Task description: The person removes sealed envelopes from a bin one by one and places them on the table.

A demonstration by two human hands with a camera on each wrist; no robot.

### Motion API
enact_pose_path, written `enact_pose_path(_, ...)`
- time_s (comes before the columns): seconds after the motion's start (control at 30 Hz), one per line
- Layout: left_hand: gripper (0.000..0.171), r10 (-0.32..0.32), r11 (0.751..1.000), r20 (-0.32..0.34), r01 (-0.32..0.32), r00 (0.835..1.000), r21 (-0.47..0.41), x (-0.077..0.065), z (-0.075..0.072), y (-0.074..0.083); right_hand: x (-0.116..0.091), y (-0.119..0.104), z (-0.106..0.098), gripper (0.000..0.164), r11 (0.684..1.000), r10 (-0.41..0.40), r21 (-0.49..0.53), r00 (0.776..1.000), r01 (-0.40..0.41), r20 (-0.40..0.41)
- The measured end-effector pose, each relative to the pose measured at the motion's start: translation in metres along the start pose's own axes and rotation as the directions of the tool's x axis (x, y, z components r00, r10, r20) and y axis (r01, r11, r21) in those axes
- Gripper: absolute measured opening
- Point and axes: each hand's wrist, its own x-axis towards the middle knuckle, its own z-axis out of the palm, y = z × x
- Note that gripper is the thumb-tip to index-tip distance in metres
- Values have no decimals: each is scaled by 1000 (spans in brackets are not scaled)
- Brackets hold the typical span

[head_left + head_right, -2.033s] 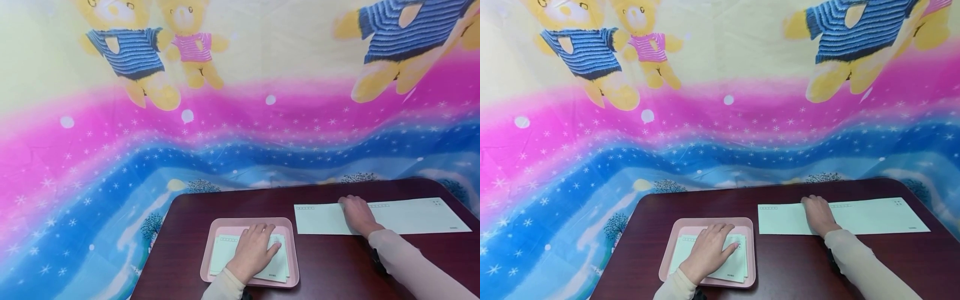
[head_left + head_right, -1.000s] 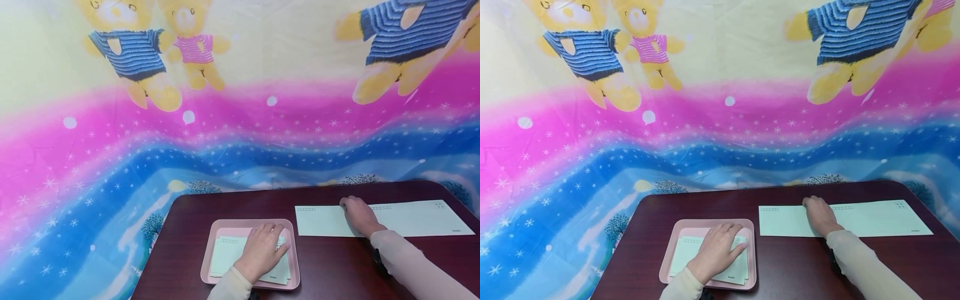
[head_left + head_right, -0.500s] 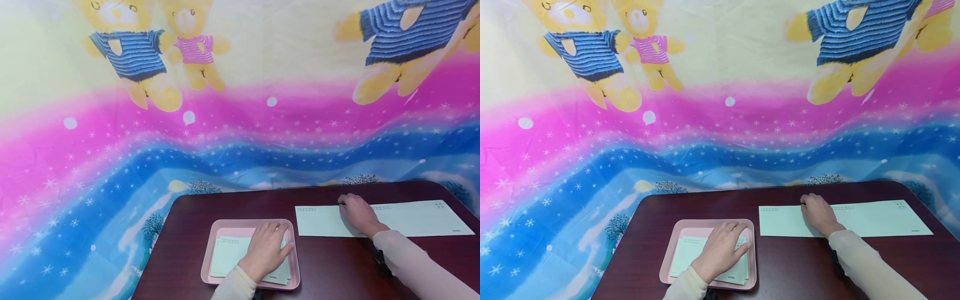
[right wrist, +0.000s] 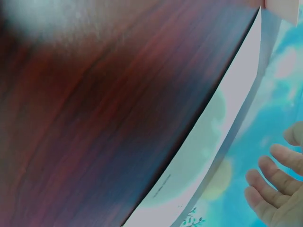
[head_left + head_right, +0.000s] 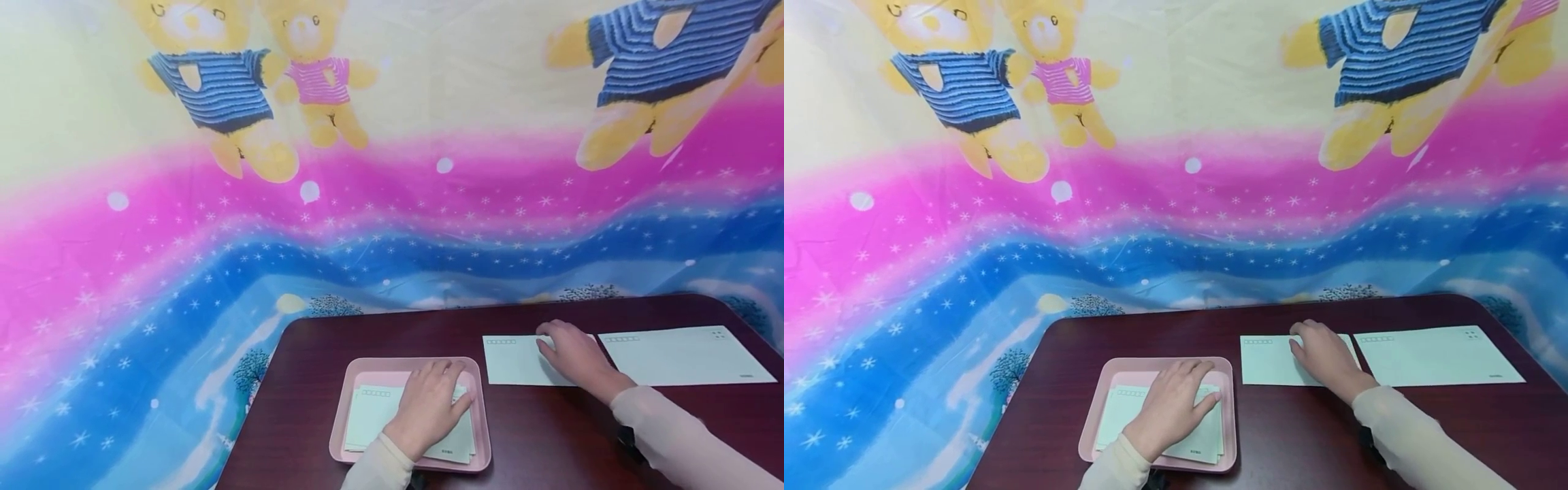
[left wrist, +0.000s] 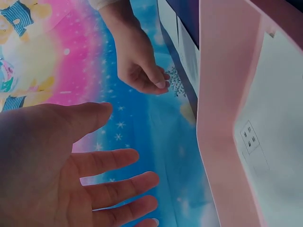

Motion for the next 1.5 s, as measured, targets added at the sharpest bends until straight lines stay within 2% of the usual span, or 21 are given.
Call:
enact_pose_path(0.5,49,-54,998,19,55,998,-28,-5,-3,-10,-18,-34,-6,26,995,-95,-18,993,94,-64)
enact_pose_path(0.9,49,-90,995,30,92,995,-44,-12,-6,-21,-24,-62,-11,22,987,-158,-28,982,156,-107)
enact_pose_path(1.27,49,-115,993,13,115,993,-36,-18,-6,-31,-30,-79,-6,20,973,-231,-53,960,226,-160)
enact_pose_path(1.5,48,-117,993,-5,117,993,-15,-22,-3,-38,-34,-90,-2,20,969,-248,-56,957,242,-150)
